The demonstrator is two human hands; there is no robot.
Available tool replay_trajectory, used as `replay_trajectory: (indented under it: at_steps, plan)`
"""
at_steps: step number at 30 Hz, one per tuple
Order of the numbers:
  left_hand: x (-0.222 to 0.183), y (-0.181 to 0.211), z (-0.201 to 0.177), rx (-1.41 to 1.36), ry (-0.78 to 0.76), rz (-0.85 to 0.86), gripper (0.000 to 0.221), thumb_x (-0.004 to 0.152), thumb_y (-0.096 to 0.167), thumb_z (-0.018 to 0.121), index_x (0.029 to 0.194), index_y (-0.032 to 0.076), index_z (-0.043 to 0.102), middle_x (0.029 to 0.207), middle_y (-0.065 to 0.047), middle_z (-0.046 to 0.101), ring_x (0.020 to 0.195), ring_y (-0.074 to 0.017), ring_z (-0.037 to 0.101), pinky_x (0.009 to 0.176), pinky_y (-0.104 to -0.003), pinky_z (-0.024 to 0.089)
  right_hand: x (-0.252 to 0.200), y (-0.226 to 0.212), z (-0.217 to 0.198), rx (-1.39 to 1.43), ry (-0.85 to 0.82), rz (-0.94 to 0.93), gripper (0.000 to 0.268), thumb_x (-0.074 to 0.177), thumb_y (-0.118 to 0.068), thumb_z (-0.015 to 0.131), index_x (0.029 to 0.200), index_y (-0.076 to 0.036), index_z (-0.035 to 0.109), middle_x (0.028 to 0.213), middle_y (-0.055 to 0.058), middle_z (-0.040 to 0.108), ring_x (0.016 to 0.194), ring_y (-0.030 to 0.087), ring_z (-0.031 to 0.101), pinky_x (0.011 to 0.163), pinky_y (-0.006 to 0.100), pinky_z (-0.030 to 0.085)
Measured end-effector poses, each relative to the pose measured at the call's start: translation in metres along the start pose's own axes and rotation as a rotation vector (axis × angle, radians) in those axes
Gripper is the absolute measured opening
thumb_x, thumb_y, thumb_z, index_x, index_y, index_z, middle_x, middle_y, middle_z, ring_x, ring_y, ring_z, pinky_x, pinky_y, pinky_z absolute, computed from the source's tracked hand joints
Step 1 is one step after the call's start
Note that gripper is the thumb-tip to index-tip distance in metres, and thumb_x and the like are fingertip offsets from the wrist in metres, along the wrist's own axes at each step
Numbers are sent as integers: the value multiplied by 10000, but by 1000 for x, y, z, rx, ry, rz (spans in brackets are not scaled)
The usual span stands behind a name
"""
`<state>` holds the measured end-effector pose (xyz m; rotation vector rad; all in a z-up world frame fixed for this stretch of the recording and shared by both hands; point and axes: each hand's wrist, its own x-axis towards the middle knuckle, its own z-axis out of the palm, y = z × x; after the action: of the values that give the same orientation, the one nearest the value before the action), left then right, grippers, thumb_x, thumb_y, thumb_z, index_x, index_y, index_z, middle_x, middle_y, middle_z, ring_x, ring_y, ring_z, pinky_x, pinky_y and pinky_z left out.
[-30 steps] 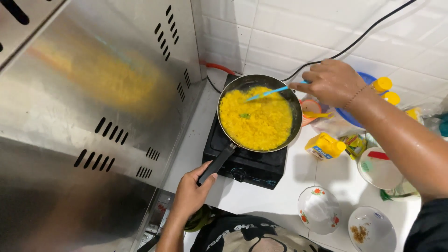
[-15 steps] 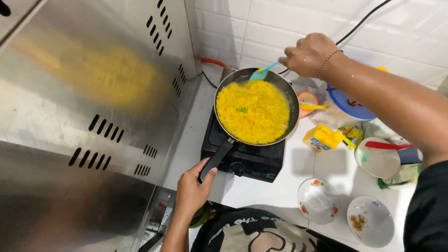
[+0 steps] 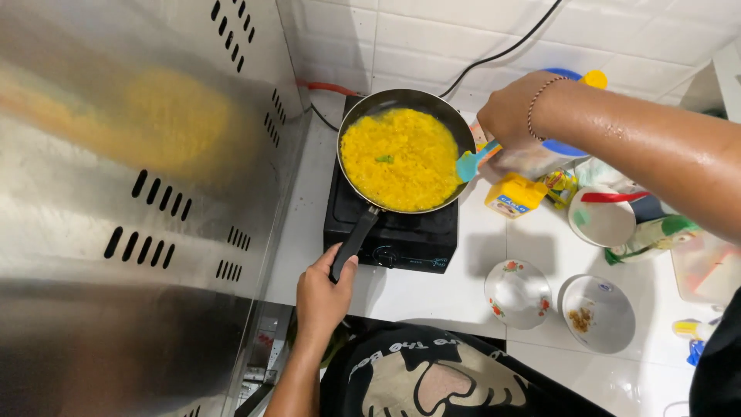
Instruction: The person is cooking pineapple jam by stirring it in a pan on a portable stove and adding ingredients from small containers.
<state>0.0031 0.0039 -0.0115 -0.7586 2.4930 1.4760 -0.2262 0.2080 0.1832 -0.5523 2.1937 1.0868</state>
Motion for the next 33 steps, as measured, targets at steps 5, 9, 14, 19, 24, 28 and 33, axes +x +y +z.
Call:
replay_trajectory:
  at_steps: [5, 9, 14, 19, 24, 28, 33]
  plan:
    - [-1, 0, -1, -20, -13, 24, 456, 926, 425, 598, 1311, 210, 714, 776, 4, 744, 508, -145, 529, 518, -327, 453, 28, 9, 8, 176, -50, -173, 281, 963, -237, 497, 1055, -240, 762, 1023, -66, 765, 917, 171, 659, 815, 321, 498]
    - [2, -4, 0, -9, -13, 45, 458, 922, 421, 595, 1314, 215, 710, 825, 1, 769, 528, -154, 552, 538, -336, 462, 76, 8, 34, 373, -35, -335, 346, 943, -307, 649, 1256, -287, 795, 1170, -138, 838, 1060, 74, 711, 1002, 252, 517]
    - [-1, 2, -8, -153, 6, 97, 394, 953, 251, 691, 1274, 26, 725, 862, -226, 772, 637, -183, 628, 482, -319, 504, 89, -9, 50, 525, 53, -497, 365, 935, -235, 661, 1276, -175, 774, 1199, 206, 778, 1150, 384, 719, 1092, 491, 508]
    - [-2, 3, -9, -161, -5, 74, 388, 954, 245, 688, 1272, 26, 726, 845, -212, 774, 629, -166, 622, 471, -299, 503, 89, -15, 64, 588, 37, -471, 368, 995, -247, 605, 1322, -169, 755, 1180, 182, 788, 1129, 344, 734, 1084, 457, 511]
    - [-2, 6, -11, -150, -25, 70, 363, 960, 229, 678, 1267, 43, 732, 800, -181, 763, 601, -163, 599, 467, -282, 490, 67, -17, 67, 667, 56, -411, 364, 1006, -281, 602, 1328, -202, 751, 1247, 138, 779, 1217, 321, 705, 1131, 441, 488]
    - [-2, 8, -11, -141, -12, 76, 358, 958, 219, 681, 1264, 40, 734, 801, -179, 762, 609, -154, 593, 471, -277, 485, 58, -10, 73, 732, 76, -362, 372, 1014, -264, 584, 1344, -208, 745, 1257, 142, 780, 1222, 327, 706, 1137, 440, 485]
    - [-5, 13, -13, -121, -27, 71, 350, 965, 208, 667, 1265, 41, 735, 803, -190, 767, 608, -156, 597, 473, -288, 492, 68, -36, 80, 648, 160, -433, 380, 1036, -316, 520, 1366, -254, 699, 1290, 155, 734, 1248, 369, 660, 1132, 470, 494]
